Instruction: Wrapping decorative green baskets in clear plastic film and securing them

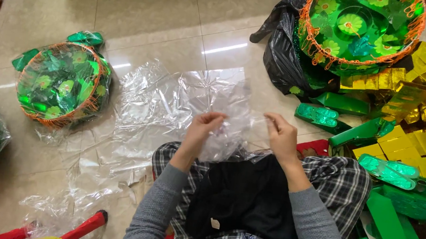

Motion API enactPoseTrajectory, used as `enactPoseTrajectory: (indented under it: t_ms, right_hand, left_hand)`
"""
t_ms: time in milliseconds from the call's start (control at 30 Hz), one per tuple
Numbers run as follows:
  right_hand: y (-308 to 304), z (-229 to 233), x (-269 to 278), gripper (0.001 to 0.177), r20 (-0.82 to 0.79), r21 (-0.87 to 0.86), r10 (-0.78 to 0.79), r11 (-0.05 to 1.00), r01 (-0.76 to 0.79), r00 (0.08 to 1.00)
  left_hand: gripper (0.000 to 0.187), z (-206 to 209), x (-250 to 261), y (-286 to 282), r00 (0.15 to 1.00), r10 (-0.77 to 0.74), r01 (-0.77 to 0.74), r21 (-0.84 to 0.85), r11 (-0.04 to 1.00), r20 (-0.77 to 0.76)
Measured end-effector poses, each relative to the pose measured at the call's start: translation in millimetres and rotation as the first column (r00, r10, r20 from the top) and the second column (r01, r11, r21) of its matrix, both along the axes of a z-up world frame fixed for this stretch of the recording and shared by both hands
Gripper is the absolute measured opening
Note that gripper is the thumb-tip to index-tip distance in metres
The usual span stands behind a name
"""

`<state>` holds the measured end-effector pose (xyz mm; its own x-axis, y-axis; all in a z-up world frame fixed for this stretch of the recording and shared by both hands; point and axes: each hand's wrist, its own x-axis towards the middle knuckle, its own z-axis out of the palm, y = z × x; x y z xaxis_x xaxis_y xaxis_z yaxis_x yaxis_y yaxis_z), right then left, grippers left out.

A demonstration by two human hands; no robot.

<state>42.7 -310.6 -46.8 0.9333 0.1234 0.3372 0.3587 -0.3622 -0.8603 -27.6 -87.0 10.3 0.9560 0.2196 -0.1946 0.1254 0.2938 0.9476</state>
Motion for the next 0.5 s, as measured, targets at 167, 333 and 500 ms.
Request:
enactPoseTrajectory:
  t_ms: [167, 333, 500]
  right_hand:
    - [-5, 3, 4, 0.021, -0.051, 0.065, -0.025, 0.997, 0.029, 0.998]
    - [-22, -16, 19, 0.028, -0.096, 0.15, -0.072, 0.985, 0.086, 0.993]
    - [-50, -57, 47, 0.016, -0.372, 0.351, -0.194, 0.876, 0.331, 0.908]
  left_hand:
    - [0.025, -67, 10, 75, 0.965, 0.261, -0.262, 0.043, 0.964, 0.032]
    - [0.028, -41, -14, 139, 0.828, 0.543, -0.521, 0.164, 0.838, -0.142]
    - [0.011, -30, -61, 239, 0.594, 0.801, -0.779, -0.198, 0.595, 0.066]
